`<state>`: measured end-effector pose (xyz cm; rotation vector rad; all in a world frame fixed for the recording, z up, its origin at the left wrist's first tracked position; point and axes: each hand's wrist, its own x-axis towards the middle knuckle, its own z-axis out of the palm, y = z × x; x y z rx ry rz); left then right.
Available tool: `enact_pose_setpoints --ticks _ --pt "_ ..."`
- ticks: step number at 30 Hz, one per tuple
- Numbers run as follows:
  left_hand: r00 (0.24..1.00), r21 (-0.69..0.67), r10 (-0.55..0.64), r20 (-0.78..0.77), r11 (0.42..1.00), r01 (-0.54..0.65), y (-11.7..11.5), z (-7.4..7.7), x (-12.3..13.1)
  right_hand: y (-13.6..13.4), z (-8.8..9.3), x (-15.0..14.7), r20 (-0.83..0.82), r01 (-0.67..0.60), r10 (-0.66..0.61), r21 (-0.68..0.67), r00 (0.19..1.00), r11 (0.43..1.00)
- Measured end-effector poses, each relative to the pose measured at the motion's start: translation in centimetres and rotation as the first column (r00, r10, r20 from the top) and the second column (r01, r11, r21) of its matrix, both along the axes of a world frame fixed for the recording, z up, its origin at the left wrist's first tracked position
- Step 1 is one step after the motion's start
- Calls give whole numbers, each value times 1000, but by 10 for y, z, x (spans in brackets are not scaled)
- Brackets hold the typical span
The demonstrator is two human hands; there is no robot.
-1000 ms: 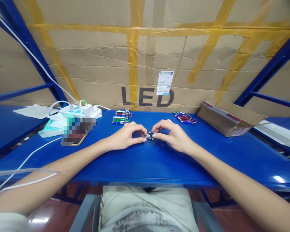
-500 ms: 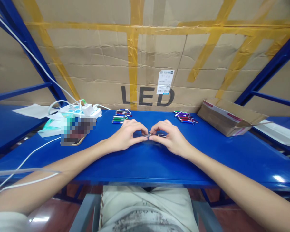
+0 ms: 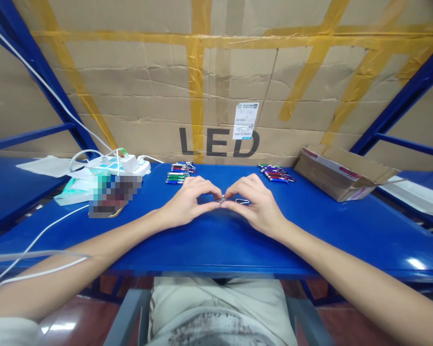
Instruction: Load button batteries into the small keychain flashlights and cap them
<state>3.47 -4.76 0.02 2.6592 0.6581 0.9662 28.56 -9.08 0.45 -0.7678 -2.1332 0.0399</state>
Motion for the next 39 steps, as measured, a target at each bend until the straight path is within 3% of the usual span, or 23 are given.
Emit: enact_pose_setpoints --ticks 11,16,23,32,39 --pt "1000 55 3 17 998 -4 1 1 -1 4 -1 6 19 -12 10 102 1000 995" --pt "999 153 52 4 987 -52 2 2 -3 3 2 7 42 -4 -1 118 999 993" --pt "952 524 242 -186 844 -112 6 8 -10 7 2 8 104 147 -145 -18 984 989" --pt "886 526 207 -414 849 48 12 0 -13 19 -8 17 334 250 -192 -140 923 958" --pt "884 666 262 -388 742 72 4 4 -10 20 -10 15 424 290 -197 -168 884 942"
